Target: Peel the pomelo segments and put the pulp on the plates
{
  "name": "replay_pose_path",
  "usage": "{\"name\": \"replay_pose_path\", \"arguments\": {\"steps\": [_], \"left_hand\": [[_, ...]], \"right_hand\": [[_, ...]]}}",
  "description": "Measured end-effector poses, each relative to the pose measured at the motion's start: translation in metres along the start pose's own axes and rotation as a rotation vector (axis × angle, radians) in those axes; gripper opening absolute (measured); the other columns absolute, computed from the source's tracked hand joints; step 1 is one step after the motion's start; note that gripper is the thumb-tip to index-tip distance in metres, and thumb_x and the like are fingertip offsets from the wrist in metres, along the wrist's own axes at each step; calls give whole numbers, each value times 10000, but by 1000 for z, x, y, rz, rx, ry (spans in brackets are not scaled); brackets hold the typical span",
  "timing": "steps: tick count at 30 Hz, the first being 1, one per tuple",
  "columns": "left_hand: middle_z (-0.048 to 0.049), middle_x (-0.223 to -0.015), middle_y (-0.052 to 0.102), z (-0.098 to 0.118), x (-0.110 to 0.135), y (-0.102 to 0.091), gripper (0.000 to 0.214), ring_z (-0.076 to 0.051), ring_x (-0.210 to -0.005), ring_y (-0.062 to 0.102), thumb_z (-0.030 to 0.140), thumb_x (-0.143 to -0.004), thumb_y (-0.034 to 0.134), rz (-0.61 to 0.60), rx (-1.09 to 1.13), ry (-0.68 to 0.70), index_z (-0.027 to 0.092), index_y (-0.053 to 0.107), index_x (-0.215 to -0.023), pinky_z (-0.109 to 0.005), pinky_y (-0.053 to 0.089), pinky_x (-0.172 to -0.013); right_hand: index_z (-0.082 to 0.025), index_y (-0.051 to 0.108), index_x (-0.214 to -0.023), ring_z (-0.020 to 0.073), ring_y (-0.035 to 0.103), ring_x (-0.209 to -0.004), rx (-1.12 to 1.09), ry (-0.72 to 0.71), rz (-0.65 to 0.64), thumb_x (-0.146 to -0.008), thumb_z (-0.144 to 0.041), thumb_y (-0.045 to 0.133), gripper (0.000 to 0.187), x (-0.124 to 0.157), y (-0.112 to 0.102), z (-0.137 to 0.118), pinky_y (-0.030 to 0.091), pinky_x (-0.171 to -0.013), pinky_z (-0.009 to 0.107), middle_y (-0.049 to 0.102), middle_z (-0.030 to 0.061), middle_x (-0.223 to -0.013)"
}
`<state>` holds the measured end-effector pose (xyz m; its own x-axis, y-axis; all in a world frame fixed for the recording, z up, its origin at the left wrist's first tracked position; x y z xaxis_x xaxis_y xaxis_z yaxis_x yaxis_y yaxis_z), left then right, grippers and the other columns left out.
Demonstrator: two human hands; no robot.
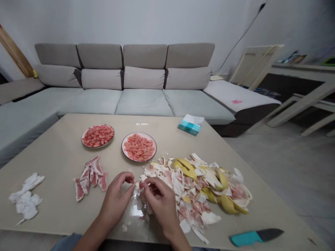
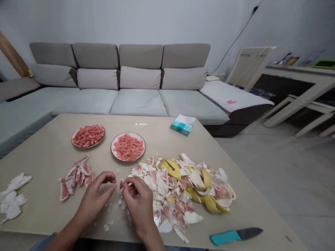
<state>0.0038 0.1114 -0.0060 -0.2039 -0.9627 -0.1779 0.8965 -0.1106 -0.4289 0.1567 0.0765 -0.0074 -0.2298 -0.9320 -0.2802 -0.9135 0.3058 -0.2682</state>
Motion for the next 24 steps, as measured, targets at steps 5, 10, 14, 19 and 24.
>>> {"name": "replay_pose_path", "arguments": {"steps": [5,10,14,19,24], "left_hand": [[-55,-975,660,4,1,3,179,-211,-941,609,258,-832,578,-23,17,9,237,690,-971,-324,469,-870],[-74,-1047,641,7,3,13,240,-197,-887,629,256,-791,639,-157,94,10,240,698,-1024,-290,528,-783],[-84,-1012,669,0,3,14,207,-214,-931,638,227,-770,657,-180,120,-45,232,735,-962,-278,541,-774],[-92,-967,712,-11,2,16,160,-222,-905,662,266,-767,661,-197,232,-172,197,754,-879,-273,541,-762],[-71,-854,734,-12,2,19,142,-196,-813,666,254,-744,676,-207,338,-251,161,727,-838,-257,525,-753]], "right_hand": [[-194,669,-771,147,612,-603,-19,35,-4,-825,-200,571,112,2,2,3,470,-542,217,678,24,-722],[-189,690,-748,141,579,-569,-99,110,-23,-799,-220,607,102,1,5,9,440,-518,211,664,12,-670],[-169,680,-709,127,525,-513,-259,246,-104,-780,-272,627,136,2,14,19,397,-478,205,613,-5,-577],[-160,659,-694,105,454,-484,-304,286,-104,-730,-267,645,114,4,17,21,343,-458,198,550,-25,-554],[-158,633,-676,94,394,-475,-291,288,-100,-711,-265,636,113,6,19,22,293,-454,197,486,-41,-537]]}}
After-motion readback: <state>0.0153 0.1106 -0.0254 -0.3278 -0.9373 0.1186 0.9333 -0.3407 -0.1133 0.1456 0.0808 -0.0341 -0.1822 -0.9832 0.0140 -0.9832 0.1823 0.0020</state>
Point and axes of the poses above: each hand's wrist, its own x-axis away from the middle knuckle, its own y-axis out of the palm, z = x × y, the point moved 9 cm from there along -x, towards the middle knuckle
